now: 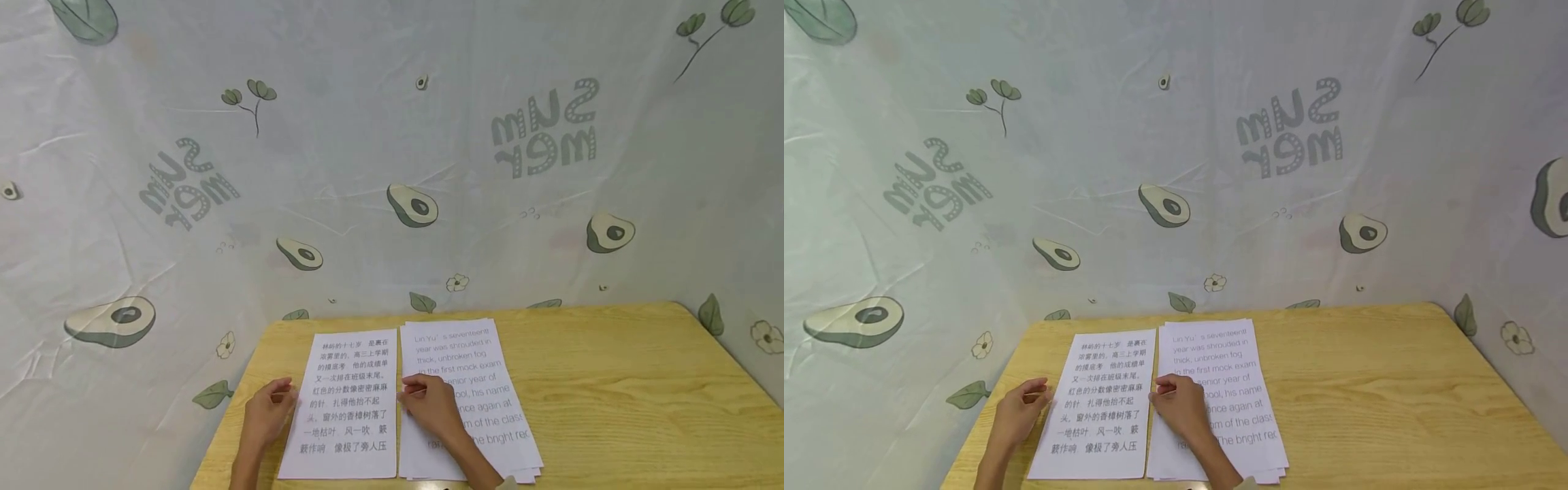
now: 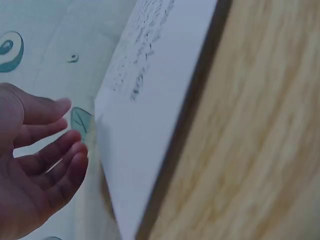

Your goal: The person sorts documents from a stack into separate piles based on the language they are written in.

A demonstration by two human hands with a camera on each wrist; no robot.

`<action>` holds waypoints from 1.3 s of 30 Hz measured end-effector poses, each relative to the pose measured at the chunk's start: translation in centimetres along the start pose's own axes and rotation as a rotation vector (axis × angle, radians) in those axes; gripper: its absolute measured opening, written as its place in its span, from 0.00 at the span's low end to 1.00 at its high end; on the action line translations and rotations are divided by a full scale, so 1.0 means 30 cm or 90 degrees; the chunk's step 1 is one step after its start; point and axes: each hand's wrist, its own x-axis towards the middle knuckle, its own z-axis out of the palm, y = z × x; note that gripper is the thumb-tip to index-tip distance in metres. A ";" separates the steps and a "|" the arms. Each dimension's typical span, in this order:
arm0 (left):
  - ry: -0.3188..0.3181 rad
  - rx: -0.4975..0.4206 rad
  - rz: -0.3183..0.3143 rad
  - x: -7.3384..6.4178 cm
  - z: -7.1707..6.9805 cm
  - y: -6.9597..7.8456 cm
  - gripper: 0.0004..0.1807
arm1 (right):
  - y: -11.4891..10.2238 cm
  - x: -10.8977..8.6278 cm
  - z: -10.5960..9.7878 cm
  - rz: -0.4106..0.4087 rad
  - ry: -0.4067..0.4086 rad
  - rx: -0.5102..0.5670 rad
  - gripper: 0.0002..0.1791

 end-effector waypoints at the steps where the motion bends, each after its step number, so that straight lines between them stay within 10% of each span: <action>1: 0.008 0.012 0.006 -0.003 0.000 0.017 0.21 | -0.001 0.000 -0.023 0.000 0.007 -0.004 0.16; 20: -0.046 -0.120 0.039 -0.045 0.348 0.342 0.25 | 0.059 -0.049 -0.505 0.112 0.125 -0.147 0.26; 39: -0.062 -0.116 0.088 -0.099 0.517 0.400 0.23 | 0.127 -0.052 -0.552 0.127 0.042 -0.236 0.29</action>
